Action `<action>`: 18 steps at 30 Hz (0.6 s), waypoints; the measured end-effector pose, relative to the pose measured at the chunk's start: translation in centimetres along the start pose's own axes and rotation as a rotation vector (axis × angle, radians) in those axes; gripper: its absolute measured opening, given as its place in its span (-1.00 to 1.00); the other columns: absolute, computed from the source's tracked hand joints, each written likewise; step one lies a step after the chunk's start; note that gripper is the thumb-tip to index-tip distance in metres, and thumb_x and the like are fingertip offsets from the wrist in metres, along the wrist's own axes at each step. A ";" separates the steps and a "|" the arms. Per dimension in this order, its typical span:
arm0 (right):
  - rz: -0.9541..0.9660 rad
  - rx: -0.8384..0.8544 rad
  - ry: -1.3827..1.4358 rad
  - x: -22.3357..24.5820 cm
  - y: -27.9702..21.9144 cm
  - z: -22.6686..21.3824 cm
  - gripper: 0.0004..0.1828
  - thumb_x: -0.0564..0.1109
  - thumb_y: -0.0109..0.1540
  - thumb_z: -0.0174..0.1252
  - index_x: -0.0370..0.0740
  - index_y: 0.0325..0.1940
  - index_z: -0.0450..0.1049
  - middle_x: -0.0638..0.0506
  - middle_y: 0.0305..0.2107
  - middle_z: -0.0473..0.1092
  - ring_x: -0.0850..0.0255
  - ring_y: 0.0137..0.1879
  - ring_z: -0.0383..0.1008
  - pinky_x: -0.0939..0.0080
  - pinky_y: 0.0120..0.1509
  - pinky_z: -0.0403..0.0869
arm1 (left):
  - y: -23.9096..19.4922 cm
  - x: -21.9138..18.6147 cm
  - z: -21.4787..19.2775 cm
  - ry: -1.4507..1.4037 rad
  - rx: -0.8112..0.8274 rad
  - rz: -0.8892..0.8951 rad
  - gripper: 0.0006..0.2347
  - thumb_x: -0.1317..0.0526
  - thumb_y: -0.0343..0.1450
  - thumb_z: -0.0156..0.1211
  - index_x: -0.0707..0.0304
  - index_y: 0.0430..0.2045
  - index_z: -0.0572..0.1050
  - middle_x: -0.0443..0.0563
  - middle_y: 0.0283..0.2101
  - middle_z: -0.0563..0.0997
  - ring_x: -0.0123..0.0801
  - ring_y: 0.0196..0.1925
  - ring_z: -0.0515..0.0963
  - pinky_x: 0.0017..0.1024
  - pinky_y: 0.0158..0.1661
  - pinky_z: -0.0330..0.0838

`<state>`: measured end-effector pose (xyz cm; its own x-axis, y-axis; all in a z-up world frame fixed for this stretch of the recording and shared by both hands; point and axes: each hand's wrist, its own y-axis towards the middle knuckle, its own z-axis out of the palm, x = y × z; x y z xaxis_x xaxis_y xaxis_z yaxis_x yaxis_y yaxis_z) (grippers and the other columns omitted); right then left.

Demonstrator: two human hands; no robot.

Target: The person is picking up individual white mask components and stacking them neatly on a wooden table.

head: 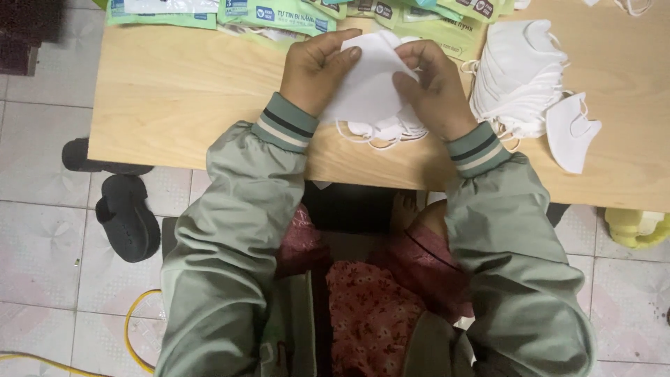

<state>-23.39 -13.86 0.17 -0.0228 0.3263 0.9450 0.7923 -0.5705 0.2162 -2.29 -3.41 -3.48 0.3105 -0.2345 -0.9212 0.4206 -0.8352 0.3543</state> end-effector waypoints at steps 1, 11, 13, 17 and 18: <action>0.000 0.000 0.000 0.5 0.1 -0.2 -0.78 -0.36 0.40 0.07 -0.19 0.09 0.33 0.01 -0.12 0.36 0.18 0.05 0.43 0.22 0.05 0.53 | 0.0 0.1 -0.1 0.000 0.000 0.000 -0.80 0.23 0.48 0.32 0.20 -0.04 0.62 0.06 -0.02 0.71 -0.35 0.02 0.68 -0.41 0.02 0.67; -0.087 -0.135 -0.758 -8.4 0.8 -6.0 -0.57 -0.02 0.30 0.39 -0.29 0.16 0.51 -0.17 0.02 0.44 -0.08 0.12 0.40 -0.04 0.23 0.35 | 0.6 -0.3 -3.3 0.124 -0.231 0.183 -0.85 0.29 0.52 0.23 0.24 -0.05 0.62 0.03 -0.08 0.72 -0.37 -0.03 0.68 -0.40 0.03 0.58; 0.032 -0.076 -0.892 -8.6 1.2 -5.9 -0.38 0.12 0.27 0.38 -0.34 0.26 0.51 -0.25 0.12 0.46 -0.18 0.22 0.38 -0.15 0.32 0.27 | 0.7 0.0 -3.6 0.134 -0.255 0.177 -0.83 0.24 0.53 0.23 0.25 -0.05 0.63 0.01 -0.09 0.72 -0.43 -0.07 0.66 -0.45 -0.03 0.56; 0.331 -0.006 -0.841 -7.0 1.6 -5.2 -0.25 0.13 0.16 0.36 -0.25 0.35 0.41 -0.14 0.20 0.41 -0.10 0.25 0.37 -0.08 0.28 0.33 | 0.5 -0.3 -3.3 0.079 -0.244 0.145 -0.83 0.28 0.53 0.23 0.24 -0.03 0.61 0.02 -0.06 0.71 -0.40 -0.03 0.68 -0.44 0.00 0.61; 0.341 -0.025 -0.850 -6.6 1.7 -5.0 -0.25 0.12 0.14 0.39 -0.24 0.33 0.43 -0.13 0.19 0.42 -0.08 0.25 0.37 -0.08 0.27 0.34 | 0.5 -0.5 -3.2 0.054 -0.237 0.145 -0.84 0.32 0.52 0.22 0.22 -0.04 0.62 0.03 -0.04 0.71 -0.38 -0.01 0.69 -0.44 0.03 0.63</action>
<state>-24.97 -20.79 -4.47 0.6741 0.5767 0.4615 0.6604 -0.7504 -0.0269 0.50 -2.15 -2.34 0.4241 -0.3110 -0.8505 0.5541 -0.6537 0.5153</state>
